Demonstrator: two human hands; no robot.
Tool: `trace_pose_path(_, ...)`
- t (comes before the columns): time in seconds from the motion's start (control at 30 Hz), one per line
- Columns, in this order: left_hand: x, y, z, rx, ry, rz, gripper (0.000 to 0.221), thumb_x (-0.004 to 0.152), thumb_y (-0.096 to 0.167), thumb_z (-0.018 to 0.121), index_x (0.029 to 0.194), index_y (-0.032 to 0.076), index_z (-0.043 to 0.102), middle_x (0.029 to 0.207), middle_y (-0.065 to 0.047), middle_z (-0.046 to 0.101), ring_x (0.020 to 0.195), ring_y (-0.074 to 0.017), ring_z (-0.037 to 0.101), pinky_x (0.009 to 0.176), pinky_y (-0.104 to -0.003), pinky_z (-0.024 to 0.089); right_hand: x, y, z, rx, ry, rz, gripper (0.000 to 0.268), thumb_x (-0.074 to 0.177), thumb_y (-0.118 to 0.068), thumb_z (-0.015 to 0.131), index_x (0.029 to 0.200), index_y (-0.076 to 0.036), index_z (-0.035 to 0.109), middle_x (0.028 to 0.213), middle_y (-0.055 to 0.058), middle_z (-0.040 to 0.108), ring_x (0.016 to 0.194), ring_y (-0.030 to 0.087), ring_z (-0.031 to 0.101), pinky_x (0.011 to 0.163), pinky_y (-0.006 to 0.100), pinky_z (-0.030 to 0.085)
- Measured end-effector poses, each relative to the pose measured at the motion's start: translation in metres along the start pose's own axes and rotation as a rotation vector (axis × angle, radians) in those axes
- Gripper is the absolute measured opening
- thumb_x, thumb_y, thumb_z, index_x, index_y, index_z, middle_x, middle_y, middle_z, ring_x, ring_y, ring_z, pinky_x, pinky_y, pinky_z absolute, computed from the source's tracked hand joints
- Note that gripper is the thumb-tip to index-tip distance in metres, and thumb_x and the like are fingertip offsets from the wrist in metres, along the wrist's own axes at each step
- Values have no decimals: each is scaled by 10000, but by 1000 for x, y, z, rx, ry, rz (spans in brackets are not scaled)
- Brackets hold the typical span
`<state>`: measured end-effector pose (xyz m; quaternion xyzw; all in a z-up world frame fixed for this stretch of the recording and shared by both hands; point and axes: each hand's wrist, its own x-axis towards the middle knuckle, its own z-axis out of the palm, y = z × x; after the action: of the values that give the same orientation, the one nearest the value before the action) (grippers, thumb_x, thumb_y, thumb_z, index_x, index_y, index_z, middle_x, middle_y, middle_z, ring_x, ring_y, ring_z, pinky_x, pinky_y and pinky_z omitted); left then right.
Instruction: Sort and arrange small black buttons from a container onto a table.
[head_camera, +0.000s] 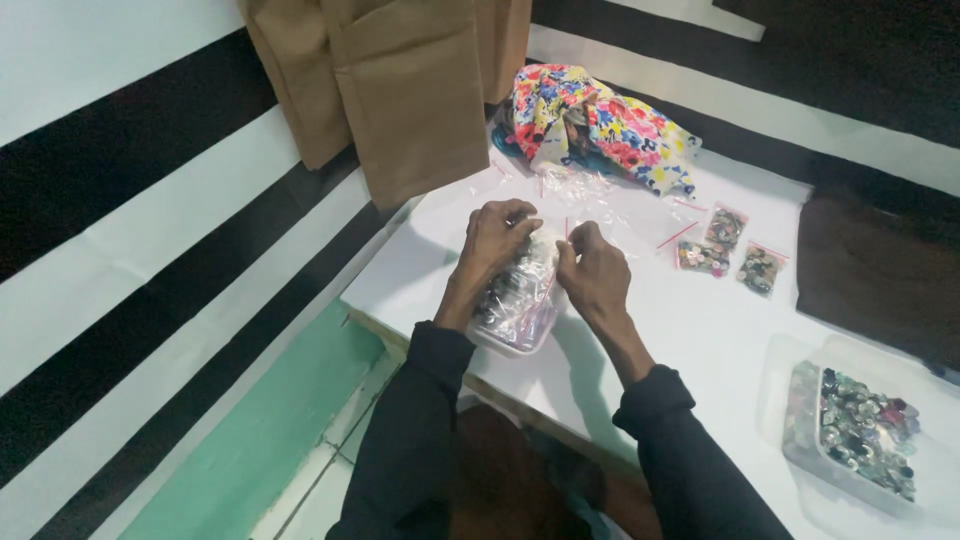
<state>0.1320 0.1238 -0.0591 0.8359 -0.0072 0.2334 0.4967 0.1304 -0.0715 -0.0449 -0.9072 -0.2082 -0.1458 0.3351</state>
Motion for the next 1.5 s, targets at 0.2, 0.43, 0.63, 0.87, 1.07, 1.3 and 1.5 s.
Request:
trace_pose_path(0.2,-7,5,1,23,64,82,260,906,299,757,1123,157,778,1049,-201,759,957,-464,714,792,-538,586,-9,-6,2,-300,190,-395,324,908,-197,722,1223,-123,730,1353,168,616,1174,394,628,822,463,575)
trace_pose_path(0.43,-15,13,0,171,3,109,347,1034,398,612,1224,136,735,1293,-219,683,1195,-475,625,958,-585,547,-3,32,22,-310,97,-498,230,963,-269,643,1139,-238,789,1239,35,741,1240,290,654,955,386,495)
trace_pose_path(0.63,-20,19,-9,251,-190,-42,428,1051,445,506,1295,133,667,1242,-174,716,1185,-423,653,992,-593,531,-10,28,20,-293,4,-412,371,1082,-446,495,1275,-253,745,1327,36,715,1319,260,605,1051,419,416)
trace_pose_path(0.87,-19,29,-22,97,-188,-15,406,1031,384,500,1269,118,693,1130,-213,738,1139,-466,655,966,-602,521,-8,24,4,-184,-79,-367,414,1105,-434,442,1364,-229,691,1373,88,684,1360,317,574,1116,503,369)
trace_pose_path(1.07,-18,26,-25,12,-142,-48,341,1043,347,494,1178,163,747,1058,-184,756,1082,-446,686,915,-568,534,-8,22,2,-125,-42,-372,397,1099,-428,502,1346,-189,700,1354,119,693,1343,341,586,1107,501,384)
trace_pose_path(1.3,-11,3,-19,37,-123,-71,355,1027,300,526,1264,115,715,1171,-201,733,1149,-454,658,986,-569,512,-6,29,5,-118,-39,-410,370,1071,-407,553,1337,-200,705,1352,124,691,1332,354,593,1079,495,401)
trace_pose_path(1.5,-13,12,-20,30,-108,-91,370,1019,277,538,1296,85,693,1210,-244,710,1167,-480,637,1004,-597,488,-8,27,0,-97,-6,-411,373,1062,-388,573,1361,-197,686,1375,142,673,1334,370,584,1064,482,413)
